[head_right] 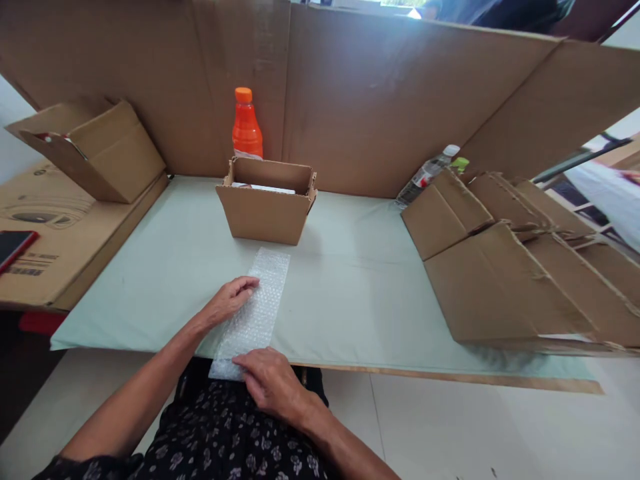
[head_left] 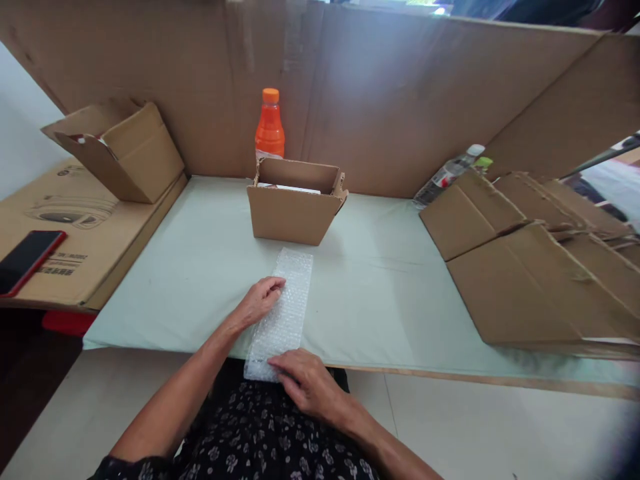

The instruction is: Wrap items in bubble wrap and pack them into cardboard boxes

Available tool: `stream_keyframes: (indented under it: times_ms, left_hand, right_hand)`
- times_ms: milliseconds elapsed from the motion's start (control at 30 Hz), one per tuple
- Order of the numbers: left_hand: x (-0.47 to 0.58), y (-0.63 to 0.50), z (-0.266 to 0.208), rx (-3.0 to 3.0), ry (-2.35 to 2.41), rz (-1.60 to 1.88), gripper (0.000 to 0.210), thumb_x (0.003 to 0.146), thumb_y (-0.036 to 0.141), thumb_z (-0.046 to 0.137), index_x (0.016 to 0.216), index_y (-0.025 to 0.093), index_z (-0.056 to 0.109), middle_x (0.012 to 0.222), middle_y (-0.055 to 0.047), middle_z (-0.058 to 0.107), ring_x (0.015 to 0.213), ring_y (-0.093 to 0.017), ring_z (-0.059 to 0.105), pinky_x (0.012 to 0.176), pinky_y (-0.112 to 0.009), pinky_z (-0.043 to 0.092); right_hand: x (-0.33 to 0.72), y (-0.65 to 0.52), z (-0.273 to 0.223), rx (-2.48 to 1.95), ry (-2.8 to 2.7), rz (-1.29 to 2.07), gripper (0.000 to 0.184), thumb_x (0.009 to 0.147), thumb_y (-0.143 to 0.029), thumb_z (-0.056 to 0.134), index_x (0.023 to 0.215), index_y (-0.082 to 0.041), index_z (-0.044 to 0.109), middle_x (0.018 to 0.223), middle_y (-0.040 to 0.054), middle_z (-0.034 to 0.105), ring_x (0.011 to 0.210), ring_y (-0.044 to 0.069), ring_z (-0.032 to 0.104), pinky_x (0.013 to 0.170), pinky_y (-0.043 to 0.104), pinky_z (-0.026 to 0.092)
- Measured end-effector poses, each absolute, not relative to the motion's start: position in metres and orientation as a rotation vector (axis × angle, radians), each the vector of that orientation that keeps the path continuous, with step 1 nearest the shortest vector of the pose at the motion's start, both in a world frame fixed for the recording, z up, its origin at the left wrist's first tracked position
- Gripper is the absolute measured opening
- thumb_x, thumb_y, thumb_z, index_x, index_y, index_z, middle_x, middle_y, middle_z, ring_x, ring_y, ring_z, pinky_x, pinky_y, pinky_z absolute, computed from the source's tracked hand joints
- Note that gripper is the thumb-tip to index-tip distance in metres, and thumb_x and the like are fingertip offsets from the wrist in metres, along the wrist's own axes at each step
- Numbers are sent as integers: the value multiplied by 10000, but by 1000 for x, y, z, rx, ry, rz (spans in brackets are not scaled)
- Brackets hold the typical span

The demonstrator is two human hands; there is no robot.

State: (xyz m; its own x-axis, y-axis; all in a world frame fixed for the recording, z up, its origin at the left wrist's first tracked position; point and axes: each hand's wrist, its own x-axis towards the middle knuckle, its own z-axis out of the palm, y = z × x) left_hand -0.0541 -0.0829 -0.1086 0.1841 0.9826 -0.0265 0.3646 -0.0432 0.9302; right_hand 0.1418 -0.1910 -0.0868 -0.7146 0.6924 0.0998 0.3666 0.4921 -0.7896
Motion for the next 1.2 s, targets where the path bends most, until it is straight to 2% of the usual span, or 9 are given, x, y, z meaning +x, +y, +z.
stream_keyframes:
  times_ms: [200,400,500,633,733,900,1033,1100,1200]
  left_hand:
    - [-66,-98,-92,1618,1370,901,348,854,255,495,1139,171,675,1142,-90,714,996,-205,656,892,-346,526]
    - [-61,-155,-85,1879,1365,799,177,813,158,534,849,218,697,876,-62,681,910,-238,585,865,-397,482]
    - [-54,-173,-96,2094,1371,653,192,830,111,522,855,209,686,920,-78,664,941,-255,541,847,-408,459]
    - [-54,-174,-104,2106,1385,657,190,849,109,522,910,195,681,962,-82,667,970,-253,533,871,-408,450]
    - [-61,-167,-101,1977,1329,742,183,846,134,527,921,197,681,949,-70,682,962,-238,555,883,-398,459]
    - [-70,-161,-93,1804,1255,745,195,864,196,510,926,223,693,949,-48,712,978,-221,583,924,-395,453]
    - [-73,-159,-86,1794,1269,690,203,872,239,516,931,206,708,980,-62,719,1010,-234,579,955,-409,442]
    - [-79,-159,-84,1682,1242,665,262,923,336,498,984,204,717,1054,-70,722,1046,-239,589,989,-418,433]
    - [-90,-160,-85,1341,1195,776,533,1001,524,286,1202,200,659,1142,-93,713,1072,-243,615,992,-427,446]
  right_hand:
    - [138,-163,-83,-773,-2291,1097,322,940,-379,599,1232,-257,661,1113,58,734,1040,214,666,947,385,509]
    - [142,-98,-99,-918,-2482,626,366,995,-284,475,1337,-227,592,1391,101,596,1306,235,519,1074,443,433]
    - [140,-46,-102,-879,-2789,446,397,973,-343,549,1351,-228,582,1500,91,499,1399,264,424,1124,480,363]
    - [164,9,-90,-1365,-2649,181,405,975,-261,512,1363,-163,566,1489,160,495,1394,305,428,1130,519,328]
    - [187,-21,-79,-1371,-2585,148,460,905,-168,533,1361,-108,548,1479,218,480,1365,341,444,1083,537,364]
    - [190,-162,-83,-777,-2844,366,624,827,-98,536,1425,-261,470,1536,98,438,1413,284,365,1091,507,346]
    - [154,-204,-103,-677,-2695,391,319,923,-121,489,1191,-221,630,1159,95,685,1126,238,562,929,414,424]
    - [139,-192,-111,-779,-2462,411,224,935,-126,479,1024,-207,668,915,58,707,909,205,598,825,374,431]
    - [132,-164,-114,-1115,-2068,480,165,938,-197,522,1022,-199,664,877,53,708,826,199,605,785,355,441]
